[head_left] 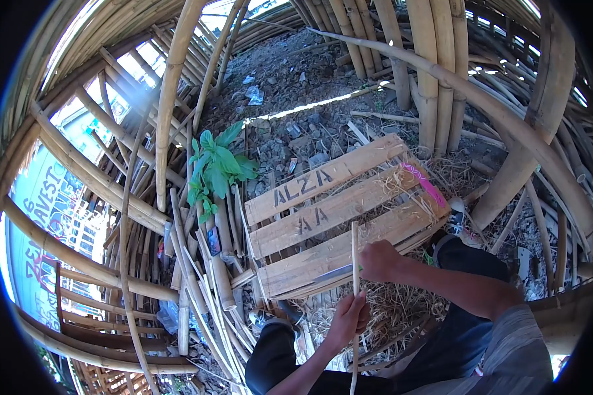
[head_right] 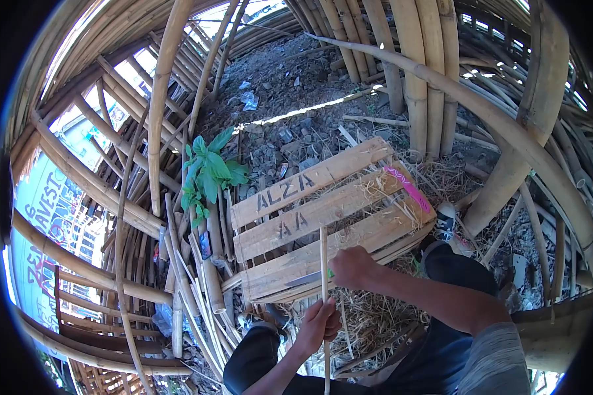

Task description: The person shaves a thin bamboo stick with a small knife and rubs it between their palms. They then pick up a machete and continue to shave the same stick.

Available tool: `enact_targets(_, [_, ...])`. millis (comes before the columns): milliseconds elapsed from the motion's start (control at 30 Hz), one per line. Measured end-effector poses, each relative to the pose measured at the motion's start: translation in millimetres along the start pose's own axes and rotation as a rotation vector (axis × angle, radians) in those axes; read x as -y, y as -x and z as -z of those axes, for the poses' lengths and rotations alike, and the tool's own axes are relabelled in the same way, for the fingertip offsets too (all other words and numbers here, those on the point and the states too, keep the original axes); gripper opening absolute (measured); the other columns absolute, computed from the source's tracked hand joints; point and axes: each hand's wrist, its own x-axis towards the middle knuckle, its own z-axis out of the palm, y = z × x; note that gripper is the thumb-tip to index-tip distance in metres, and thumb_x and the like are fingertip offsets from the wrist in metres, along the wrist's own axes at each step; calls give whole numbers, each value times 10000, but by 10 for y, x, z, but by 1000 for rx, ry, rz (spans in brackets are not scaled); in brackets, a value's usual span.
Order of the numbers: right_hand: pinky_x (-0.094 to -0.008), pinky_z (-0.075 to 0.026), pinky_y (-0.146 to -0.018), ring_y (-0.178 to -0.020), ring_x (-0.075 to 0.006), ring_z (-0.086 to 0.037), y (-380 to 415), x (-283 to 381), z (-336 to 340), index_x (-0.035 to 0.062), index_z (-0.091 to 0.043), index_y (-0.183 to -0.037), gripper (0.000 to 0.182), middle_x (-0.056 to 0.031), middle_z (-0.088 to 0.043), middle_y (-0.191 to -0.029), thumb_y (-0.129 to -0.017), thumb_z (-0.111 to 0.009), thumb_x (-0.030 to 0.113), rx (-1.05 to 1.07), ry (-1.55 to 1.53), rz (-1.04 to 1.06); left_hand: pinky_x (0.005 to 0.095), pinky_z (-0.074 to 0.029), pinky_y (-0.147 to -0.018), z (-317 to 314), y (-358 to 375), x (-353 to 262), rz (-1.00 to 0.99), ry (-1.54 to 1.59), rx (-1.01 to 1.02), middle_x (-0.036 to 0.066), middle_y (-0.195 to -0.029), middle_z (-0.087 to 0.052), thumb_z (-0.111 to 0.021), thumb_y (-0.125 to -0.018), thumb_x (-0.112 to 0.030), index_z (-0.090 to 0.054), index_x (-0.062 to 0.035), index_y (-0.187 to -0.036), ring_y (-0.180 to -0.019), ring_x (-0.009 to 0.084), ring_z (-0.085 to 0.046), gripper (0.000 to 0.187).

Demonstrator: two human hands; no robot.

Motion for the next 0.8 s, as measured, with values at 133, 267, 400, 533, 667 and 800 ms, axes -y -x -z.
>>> enact_targets(133, [-434,-509,-622,-655,-327,-633,-103,-246,-352,50,-654,-753,288,-173,-624,-682,-693,-586,323,10,-82,-111,225,-150,-370,7,-57,9,8,-35,-4,-52,-539,-241,-384,-962,-308,-311,-140,-723,-416,40,-215,301])
enact_targets(267, [-428,-499,-661,-720,-330,-627,-202,-766,-264,43,-638,-777,267,-162,-631,-736,-707,-605,298,-49,-76,-302,223,-153,-373,37,-55,-27,-15,-31,6,-57,-540,-244,-387,-961,-305,-311,-140,-727,-417,39,-220,296])
enact_targets(400, [-416,-482,-712,-801,-322,-610,-203,-1147,-186,6,-613,-844,270,-188,-618,-821,-713,-616,242,-147,-56,-441,222,-154,-374,111,-19,-46,-68,-42,1,-59,-540,-244,-388,-960,-307,-320,-138,-742,-414,40,-218,284])
enact_targets(533, [-419,-471,-751,-843,-321,-594,-148,-1229,-138,-26,-595,-870,298,-204,-600,-868,-729,-612,235,-158,-127,-449,222,-154,-376,161,37,-82,-77,-25,-28,-59,-541,-245,-382,-961,-306,-326,-135,-754,-415,40,-218,275])
enact_targets(667, [-417,-469,-768,-851,-327,-588,-143,-1023,-124,-30,-596,-853,301,-201,-596,-882,-755,-611,254,-244,65,-467,222,-154,-379,213,61,-97,-86,-29,-40,-58,-546,-243,-377,-963,-304,-334,-129,-761,-418,40,-216,270])
enact_targets(800, [-405,-485,-724,-817,-325,-599,-138,-762,70,-11,-610,-858,258,-167,-610,-842,-808,-562,237,-307,38,-335,221,-157,-383,236,30,-73,-69,-9,-30,-58,-550,-244,-380,-961,-299,-355,-126,-780,-421,41,-215,252])
